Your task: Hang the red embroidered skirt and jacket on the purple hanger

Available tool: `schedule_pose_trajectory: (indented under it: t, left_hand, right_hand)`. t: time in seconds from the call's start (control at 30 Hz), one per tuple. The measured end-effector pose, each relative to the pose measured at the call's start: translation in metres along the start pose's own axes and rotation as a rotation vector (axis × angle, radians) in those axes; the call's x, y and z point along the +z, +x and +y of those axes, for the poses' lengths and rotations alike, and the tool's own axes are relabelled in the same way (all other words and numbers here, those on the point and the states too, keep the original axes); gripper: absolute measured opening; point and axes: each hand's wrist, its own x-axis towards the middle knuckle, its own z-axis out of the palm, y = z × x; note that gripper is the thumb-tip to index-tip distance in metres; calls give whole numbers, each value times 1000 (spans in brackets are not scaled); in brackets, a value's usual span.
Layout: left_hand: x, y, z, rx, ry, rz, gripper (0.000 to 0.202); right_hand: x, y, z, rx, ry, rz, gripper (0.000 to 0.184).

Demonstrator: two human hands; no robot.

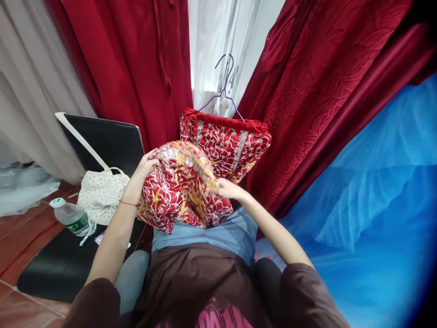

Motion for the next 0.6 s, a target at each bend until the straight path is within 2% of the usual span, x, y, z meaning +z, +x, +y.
schedule_pose_trajectory:
  t: [0.07, 0.13, 0.2, 0.3, 0.4, 0.47, 0.53, 0.6]
  left_hand:
    - [1, 2, 9, -32, -42, -44, 41]
    - [3, 1, 14, 25, -3, -125, 45]
    - [6, -2, 18, 127, 97, -216, 52]
    - [10, -3, 22, 220, 187, -316, 58]
    - [10, 5, 33, 272, 272, -357, 47]
    - [11, 13, 42, 299, 333, -345, 37]
    - [18, 18, 50, 287, 289, -348, 34]
    - [31, 14, 54, 236, 176, -425, 38]
  right_hand:
    - [-16, 1, -16, -38, 102, 237, 51]
    - [-33, 2, -28, -45, 153, 450, 47]
    - [-47, 2, -36, -33, 255, 547, 46]
    - [-59, -4, -46, -23, 400, 559, 47]
    - [-72, -19, -57, -35, 498, 538, 48]
    - [-80, -29, -66, -39, 578, 506, 47]
    - [-85, -35, -76, -59, 602, 502, 46]
    - [-86, -36, -85, -88, 541, 538, 45]
